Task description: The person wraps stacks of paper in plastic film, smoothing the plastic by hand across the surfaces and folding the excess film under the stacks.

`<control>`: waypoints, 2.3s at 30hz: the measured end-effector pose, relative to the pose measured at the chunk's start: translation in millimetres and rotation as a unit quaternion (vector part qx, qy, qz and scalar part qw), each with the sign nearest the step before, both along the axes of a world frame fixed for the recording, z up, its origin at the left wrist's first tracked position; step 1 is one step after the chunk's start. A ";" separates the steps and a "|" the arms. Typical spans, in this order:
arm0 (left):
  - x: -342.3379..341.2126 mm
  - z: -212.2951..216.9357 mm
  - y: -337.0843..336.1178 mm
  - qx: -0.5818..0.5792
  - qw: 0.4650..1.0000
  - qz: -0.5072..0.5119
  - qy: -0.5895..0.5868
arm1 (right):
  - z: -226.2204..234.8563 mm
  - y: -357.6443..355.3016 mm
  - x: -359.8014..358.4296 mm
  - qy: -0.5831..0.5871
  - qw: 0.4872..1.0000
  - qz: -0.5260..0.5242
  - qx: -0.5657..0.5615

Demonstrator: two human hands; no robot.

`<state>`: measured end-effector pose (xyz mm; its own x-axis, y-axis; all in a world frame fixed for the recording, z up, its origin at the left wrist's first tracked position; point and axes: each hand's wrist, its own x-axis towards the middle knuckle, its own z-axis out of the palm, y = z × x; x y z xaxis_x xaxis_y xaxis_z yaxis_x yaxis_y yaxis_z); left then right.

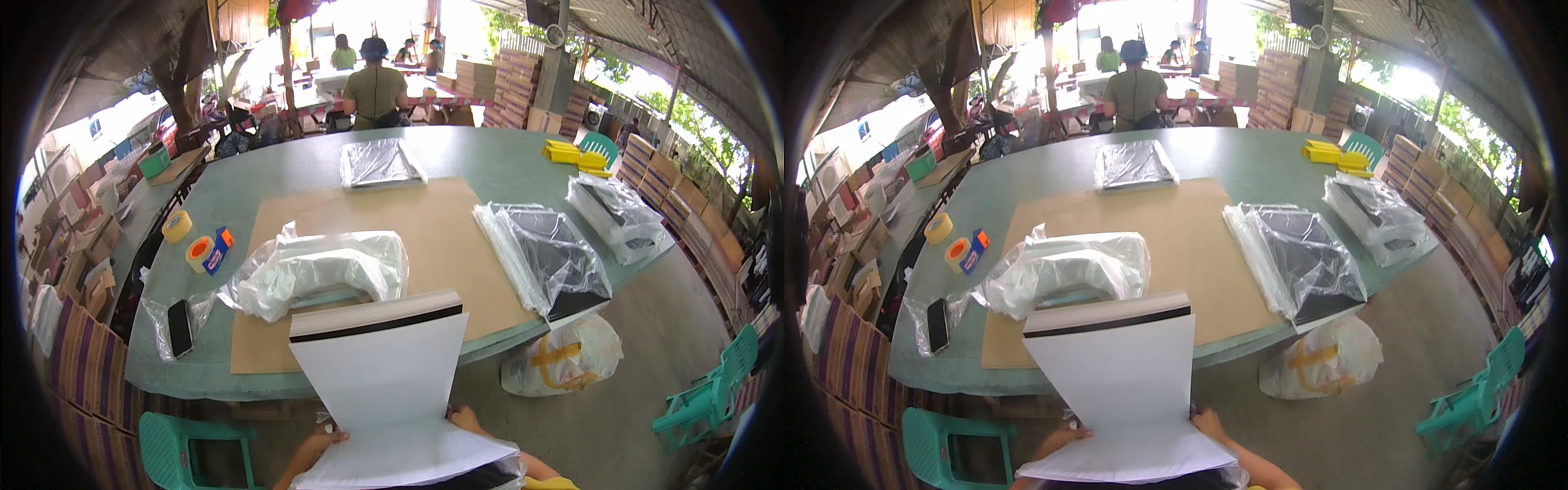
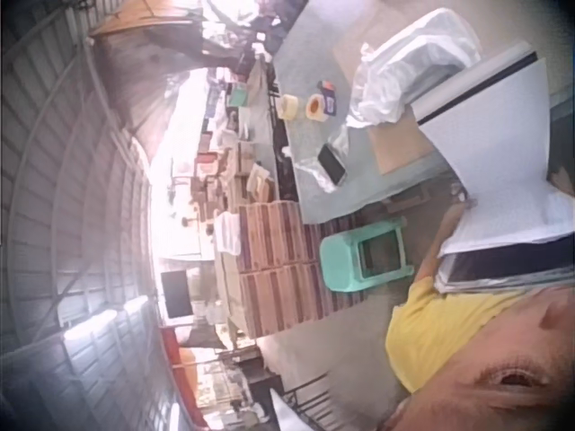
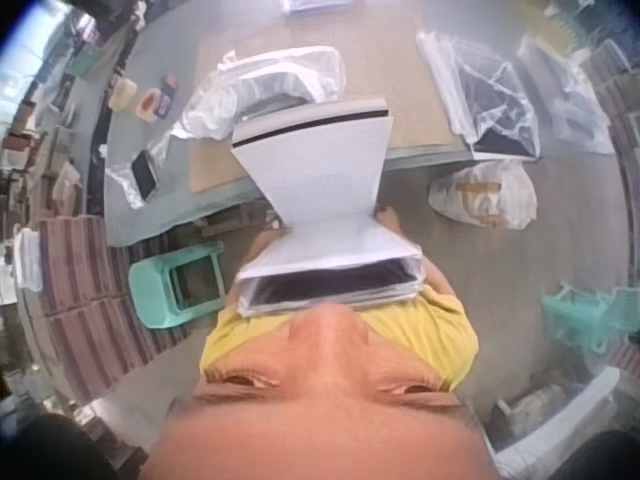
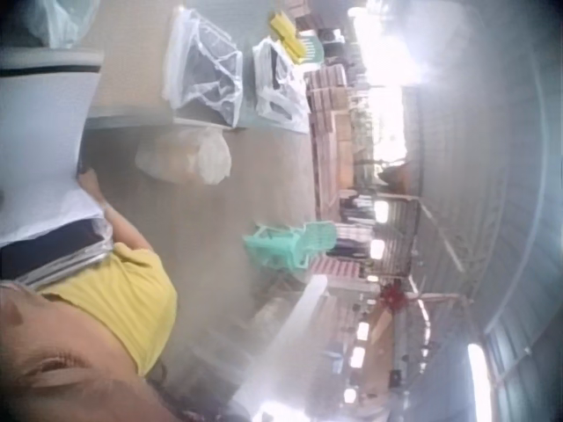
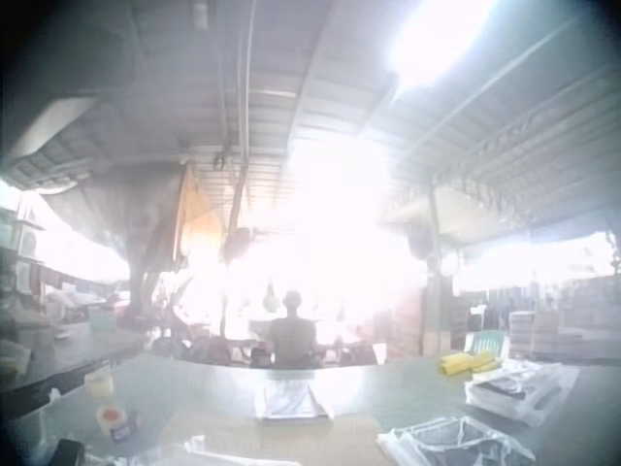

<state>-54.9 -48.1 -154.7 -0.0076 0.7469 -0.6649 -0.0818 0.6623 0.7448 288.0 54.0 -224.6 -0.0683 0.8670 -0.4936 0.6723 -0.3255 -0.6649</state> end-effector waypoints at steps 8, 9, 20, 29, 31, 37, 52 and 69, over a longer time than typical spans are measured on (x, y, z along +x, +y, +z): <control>15.5 3.6 17.2 0.156 0.973 -0.094 0.145 | -6.3 1.8 -10.4 -0.056 0.993 -0.097 0.025; 12.9 -8.8 16.5 0.153 0.975 -0.093 0.133 | 0.0 1.8 -13.8 -0.071 0.992 -0.096 0.028; 5.7 -71.6 8.4 0.193 0.969 -0.025 0.151 | 147.7 59.8 27.2 0.061 0.934 0.351 0.035; 23.1 -16.7 10.9 0.134 0.984 -0.063 0.098 | 302.2 231.2 -51.6 0.438 0.888 0.094 0.107; 28.5 -4.0 13.0 0.129 0.982 -0.080 0.112 | 288.7 253.6 -66.4 0.460 0.884 0.066 0.055; 19.8 -18.9 16.3 0.127 0.974 -0.101 0.159 | 266.8 262.0 -86.4 0.438 0.898 0.048 0.015; 16.9 -27.7 15.8 0.141 0.980 -0.096 0.105 | 254.4 260.5 -68.2 0.419 0.908 0.004 0.015; 57.3 149.3 17.7 0.239 0.849 -0.471 -0.020 | 155.8 11.3 -42.5 0.237 0.711 0.643 -0.160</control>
<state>2.4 -30.3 -5.4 0.7582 0.5938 -0.2694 0.2851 0.0696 0.9560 245.5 65.2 -68.8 -0.9269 -0.2127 -0.3093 0.2764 0.1707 -0.9457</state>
